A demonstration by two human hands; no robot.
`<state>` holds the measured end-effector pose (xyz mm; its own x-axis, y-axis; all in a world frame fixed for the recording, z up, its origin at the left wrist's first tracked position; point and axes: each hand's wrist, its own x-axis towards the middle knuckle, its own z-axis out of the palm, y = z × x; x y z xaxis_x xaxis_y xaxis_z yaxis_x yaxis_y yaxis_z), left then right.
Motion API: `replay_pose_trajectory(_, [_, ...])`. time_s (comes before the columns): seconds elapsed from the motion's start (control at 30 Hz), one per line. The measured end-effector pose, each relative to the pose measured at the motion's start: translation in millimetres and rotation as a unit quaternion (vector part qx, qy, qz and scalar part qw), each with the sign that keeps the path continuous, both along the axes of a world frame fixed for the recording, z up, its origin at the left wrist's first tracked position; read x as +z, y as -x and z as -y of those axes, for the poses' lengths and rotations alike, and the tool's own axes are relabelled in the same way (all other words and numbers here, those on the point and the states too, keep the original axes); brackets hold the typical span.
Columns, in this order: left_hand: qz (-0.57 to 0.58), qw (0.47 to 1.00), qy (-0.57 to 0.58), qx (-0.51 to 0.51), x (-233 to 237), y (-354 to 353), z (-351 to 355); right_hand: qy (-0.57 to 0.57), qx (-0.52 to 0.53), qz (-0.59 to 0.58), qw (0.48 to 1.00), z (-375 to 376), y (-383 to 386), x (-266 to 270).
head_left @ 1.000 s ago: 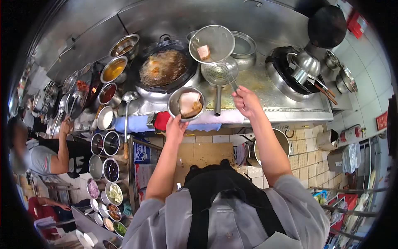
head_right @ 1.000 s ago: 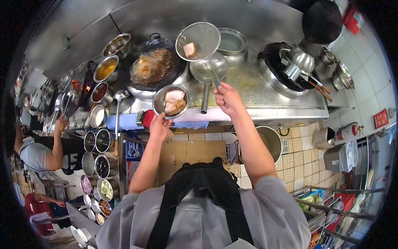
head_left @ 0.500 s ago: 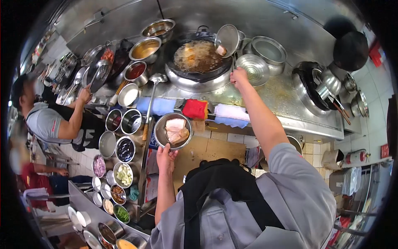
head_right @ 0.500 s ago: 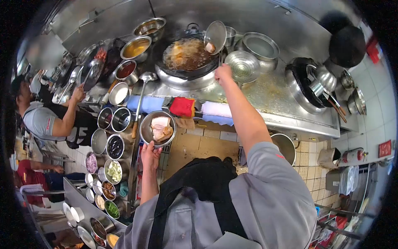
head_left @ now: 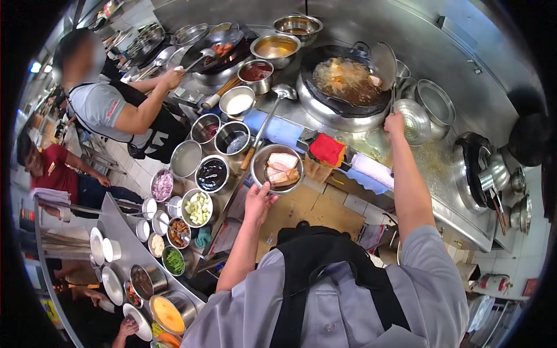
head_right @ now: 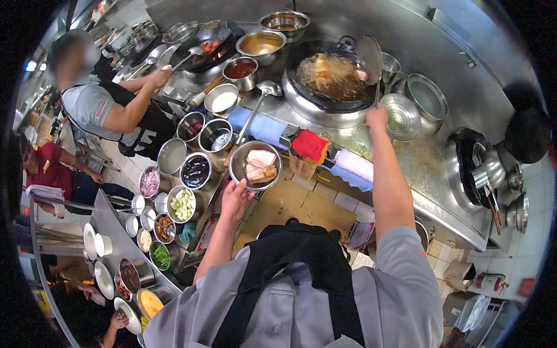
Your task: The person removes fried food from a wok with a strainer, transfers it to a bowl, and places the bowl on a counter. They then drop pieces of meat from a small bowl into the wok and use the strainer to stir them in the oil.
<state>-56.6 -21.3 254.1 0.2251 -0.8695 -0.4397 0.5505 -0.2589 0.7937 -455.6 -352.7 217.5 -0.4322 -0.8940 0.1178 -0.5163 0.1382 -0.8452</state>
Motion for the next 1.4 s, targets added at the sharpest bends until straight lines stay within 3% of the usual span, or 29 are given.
replay_pose_trajectory(0.03, [-0.002,1.0,0.008,-0.004,-1,0,4,0.003,0.006,0.003,1.0,-3,-5,9])
replay_pose_trajectory(0.1, [-0.002,1.0,-0.005,-0.008,3,2,10,0.005,-0.031,-0.124,0.992,-20,-7,32])
replay_pose_trajectory(0.17, [-0.027,1.0,-0.008,-0.005,0,5,16,0.023,0.007,0.01,1.0,-39,-8,55])
replay_pose_trajectory(0.2, [-0.025,1.0,-0.008,-0.002,-1,4,19,0.052,0.024,0.166,0.984,-45,-8,60])
replay_pose_trajectory(0.23, [-0.045,0.999,-0.011,-0.018,-1,5,24,0.052,0.023,0.166,0.984,-52,-7,72])
replay_pose_trajectory(0.3, [-0.071,0.996,-0.016,-0.056,0,17,37,0.025,0.065,0.405,0.912,-75,13,95])
replay_pose_trajectory(0.37, [-0.069,0.994,0.028,-0.082,7,34,51,0.003,0.106,0.471,0.876,-83,45,88])
replay_pose_trajectory(0.4, [-0.069,0.992,0.032,-0.098,7,44,61,0.044,0.052,0.406,0.911,-101,41,98])
replay_pose_trajectory(0.53, [-0.085,0.982,0.067,-0.155,13,91,101,0.075,-0.036,0.357,0.931,-169,79,111])
replay_pose_trajectory(0.6, [-0.083,0.98,0.058,-0.17,19,120,125,0.032,0.02,0.367,0.929,-204,102,109])
replay_pose_trajectory(0.7, [-0.076,0.977,0.075,-0.184,26,169,167,0.036,0.009,0.369,0.929,-262,113,117])
replay_pose_trajectory(0.77, [-0.016,0.973,0.137,-0.184,47,211,192,0.021,-0.025,0.37,0.929,-293,116,109])
replay_pose_trajectory(0.83, [0.171,0.942,0.219,-0.187,50,254,225,-0.01,-0.047,0.435,0.899,-322,101,120])
replay_pose_trajectory(0.87, [0.344,0.893,0.237,-0.169,72,276,225,-0.011,-0.053,0.463,0.885,-330,94,120])
replay_pose_trajectory(0.9, [0.533,0.739,0.399,-0.102,72,292,235,-0.013,-0.06,0.492,0.869,-336,88,120])
replay_pose_trajectory(0.97, [0.609,0.655,0.445,-0.056,76,334,243,0.005,-0.008,0.549,0.836,-340,81,116])
replay_pose_trajectory(1.03, [0.615,0.658,0.42,-0.112,79,361,248,0.019,0.029,0.615,0.787,-334,79,113])
replay_pose_trajectory(1.07, [0.624,0.661,0.387,-0.155,82,372,253,0.031,-0.016,0.619,0.785,-330,74,114])
replay_pose_trajectory(1.23, [0.638,0.624,0.438,-0.112,54,400,281,0.041,-0.019,0.676,0.736,-323,104,93])
replay_pose_trajectory(1.3, [0.588,0.673,0.396,-0.213,43,400,284,0.026,-0.031,0.711,0.702,-324,112,88])
replay_pose_trajectory(1.4, [0.582,0.693,0.381,-0.189,19,401,293,0.022,0.009,0.748,0.664,-321,120,79])
